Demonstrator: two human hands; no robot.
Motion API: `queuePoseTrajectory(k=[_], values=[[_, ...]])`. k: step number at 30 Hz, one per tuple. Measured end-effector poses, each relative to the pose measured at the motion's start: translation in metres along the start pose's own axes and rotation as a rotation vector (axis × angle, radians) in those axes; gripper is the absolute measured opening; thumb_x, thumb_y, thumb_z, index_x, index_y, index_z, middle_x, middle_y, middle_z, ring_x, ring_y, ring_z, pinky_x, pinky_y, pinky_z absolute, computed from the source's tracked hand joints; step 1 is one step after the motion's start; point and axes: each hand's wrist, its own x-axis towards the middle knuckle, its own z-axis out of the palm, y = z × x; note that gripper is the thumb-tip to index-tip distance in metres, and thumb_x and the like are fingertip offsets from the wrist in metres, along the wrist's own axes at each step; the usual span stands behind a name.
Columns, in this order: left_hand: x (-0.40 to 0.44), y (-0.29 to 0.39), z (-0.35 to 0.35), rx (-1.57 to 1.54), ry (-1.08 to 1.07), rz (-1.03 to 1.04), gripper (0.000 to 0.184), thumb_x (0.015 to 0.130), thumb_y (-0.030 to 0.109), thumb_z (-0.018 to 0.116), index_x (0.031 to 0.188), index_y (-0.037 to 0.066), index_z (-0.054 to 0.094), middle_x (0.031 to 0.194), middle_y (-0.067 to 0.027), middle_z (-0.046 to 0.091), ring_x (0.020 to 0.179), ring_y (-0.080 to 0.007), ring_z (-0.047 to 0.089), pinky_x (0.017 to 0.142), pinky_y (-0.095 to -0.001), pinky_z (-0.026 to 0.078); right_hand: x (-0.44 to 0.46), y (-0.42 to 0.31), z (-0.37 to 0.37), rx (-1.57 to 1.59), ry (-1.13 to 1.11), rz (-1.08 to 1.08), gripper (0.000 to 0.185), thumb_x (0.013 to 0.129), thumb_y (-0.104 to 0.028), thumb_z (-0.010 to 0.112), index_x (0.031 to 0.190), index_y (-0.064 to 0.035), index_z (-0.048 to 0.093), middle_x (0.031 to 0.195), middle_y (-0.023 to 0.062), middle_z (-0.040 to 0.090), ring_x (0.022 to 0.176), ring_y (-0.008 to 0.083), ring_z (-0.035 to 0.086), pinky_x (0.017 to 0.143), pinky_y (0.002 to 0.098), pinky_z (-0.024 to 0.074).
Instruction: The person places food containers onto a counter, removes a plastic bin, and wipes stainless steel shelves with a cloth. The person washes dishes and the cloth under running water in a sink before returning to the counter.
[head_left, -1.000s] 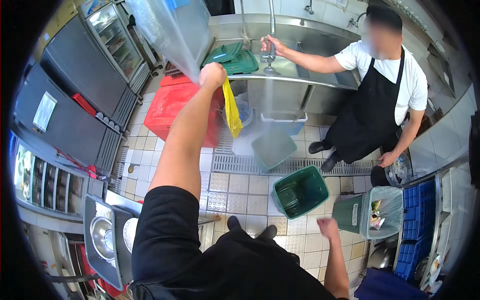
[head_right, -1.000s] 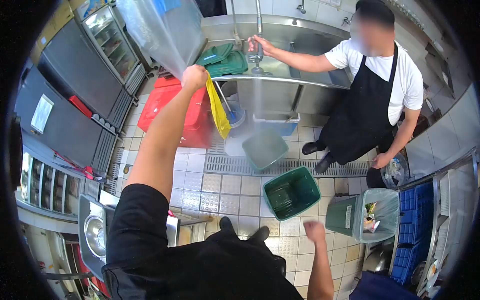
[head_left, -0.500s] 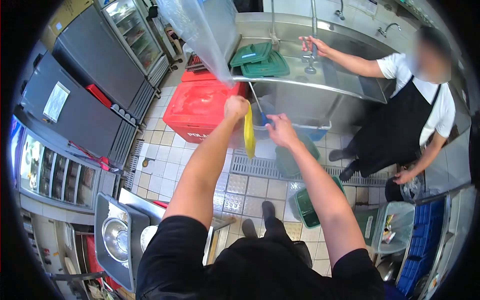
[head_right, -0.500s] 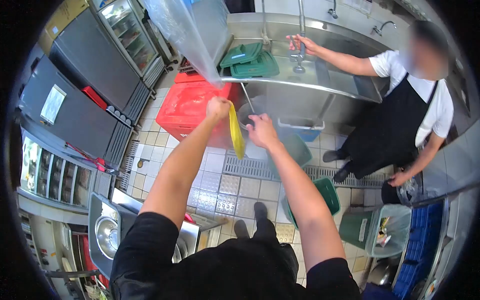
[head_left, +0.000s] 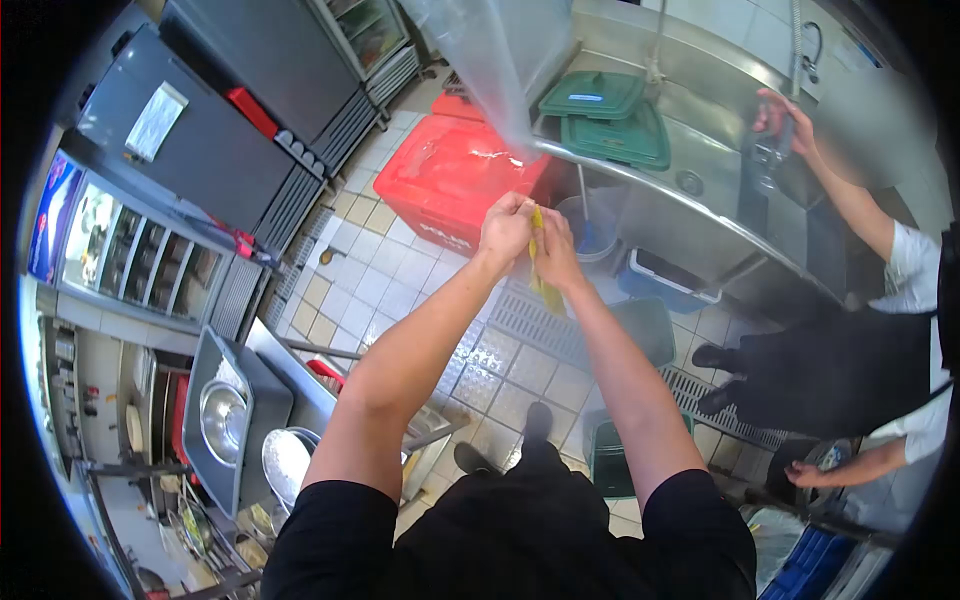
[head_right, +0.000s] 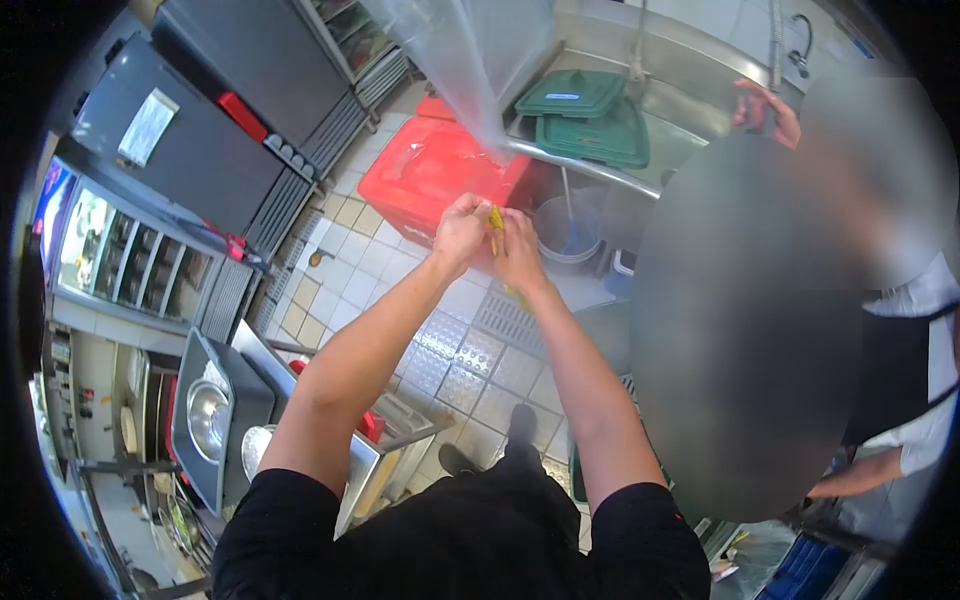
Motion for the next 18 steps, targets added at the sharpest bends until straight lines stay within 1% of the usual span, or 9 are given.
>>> queuePoseTrajectory(k=[3,7,10,12,13,15,16,17,18], values=[[0.005,0.020,0.001,-0.104,0.003,-0.002,0.011,0.087,0.011,0.046,0.082,0.004,0.053,0.077,-0.0040,0.055,0.071,-0.0107,0.049,0.068,-0.0246,0.041,-0.014,0.028,0.007,-0.027,-0.123,0.016,0.028,0.081,-0.011,0.045,0.106,0.0025,0.044,0.105,0.0203,0.046,0.101,0.0358,0.043,0.088,0.0442,0.0324],[0.006,0.050,0.006,-0.116,-0.005,-0.006,0.011,0.086,0.010,0.046,0.082,0.004,0.053,0.077,-0.0038,0.056,0.072,-0.0106,0.049,0.070,-0.0238,0.039,-0.027,0.054,0.018,0.002,-0.155,0.075,0.028,0.081,-0.011,0.045,0.106,0.0021,0.043,0.103,0.0202,0.048,0.099,0.0360,0.044,0.088,0.0447,0.0319],[0.014,0.069,0.006,-0.088,0.004,0.049,0.011,0.086,0.010,0.046,0.081,0.004,0.053,0.077,-0.0041,0.057,0.072,-0.0102,0.050,0.071,-0.0230,0.038,-0.031,0.077,0.029,-0.030,-0.234,0.152,0.029,0.081,-0.012,0.047,0.106,0.0017,0.043,0.104,0.0201,0.048,0.099,0.0362,0.045,0.087,0.0454,0.0321],[0.016,0.075,0.004,-0.023,-0.002,0.094,0.011,0.086,0.010,0.047,0.081,0.003,0.054,0.076,-0.0037,0.057,0.072,-0.0097,0.050,0.069,-0.0234,0.039,-0.031,0.094,0.040,-0.046,-0.150,0.137,0.032,0.081,-0.014,0.049,0.108,0.0017,0.043,0.107,0.0204,0.048,0.102,0.0362,0.044,0.087,0.0458,0.0319],[0.017,0.076,0.003,-0.029,0.004,0.084,0.011,0.086,0.010,0.047,0.081,0.003,0.054,0.076,-0.0037,0.057,0.072,-0.0097,0.050,0.069,-0.0234,0.039,-0.025,0.090,0.036,-0.048,-0.162,0.141,0.032,0.081,-0.014,0.049,0.108,0.0017,0.043,0.107,0.0204,0.048,0.102,0.0362,0.044,0.087,0.0458,0.0319],[0.019,0.077,0.001,0.081,-0.043,0.161,0.013,0.086,0.013,0.049,0.082,0.002,0.054,0.075,-0.0032,0.058,0.069,-0.0092,0.051,0.066,-0.0245,0.041,-0.009,0.079,0.022,-0.043,-0.235,0.084,0.034,0.081,-0.014,0.051,0.109,0.0017,0.043,0.110,0.0201,0.048,0.106,0.0355,0.042,0.090,0.0462,0.0299],[0.020,0.080,0.000,0.085,-0.045,0.158,0.013,0.086,0.013,0.049,0.082,0.002,0.054,0.075,-0.0032,0.058,0.069,-0.0092,0.051,0.066,-0.0245,0.041,-0.009,0.073,0.011,-0.215,-0.052,0.111,0.035,0.080,-0.016,0.053,0.109,0.0016,0.044,0.105,0.0193,0.051,0.102,0.0356,0.045,0.088,0.0456,0.0327],[0.022,0.083,-0.002,0.205,-0.057,0.173,0.014,0.085,0.014,0.051,0.082,0.001,0.055,0.074,-0.0044,0.058,0.067,-0.0105,0.053,0.064,-0.0258,0.042,-0.008,0.069,-0.005,-0.383,0.136,0.137,0.037,0.079,-0.017,0.054,0.110,0.0015,0.044,0.100,0.0184,0.054,0.099,0.0357,0.048,0.086,0.0451,0.0355],[0.026,0.083,-0.008,0.323,-0.052,0.190,0.016,0.084,0.015,0.052,0.082,0.000,0.056,0.072,-0.0056,0.059,0.066,-0.0118,0.054,0.062,-0.0271,0.043,0.021,0.036,-0.062,-0.178,0.039,0.376,0.034,0.078,-0.018,0.056,0.106,0.0002,0.048,0.094,0.0178,0.056,0.092,0.0351,0.052,0.082,0.0433,0.0394]])
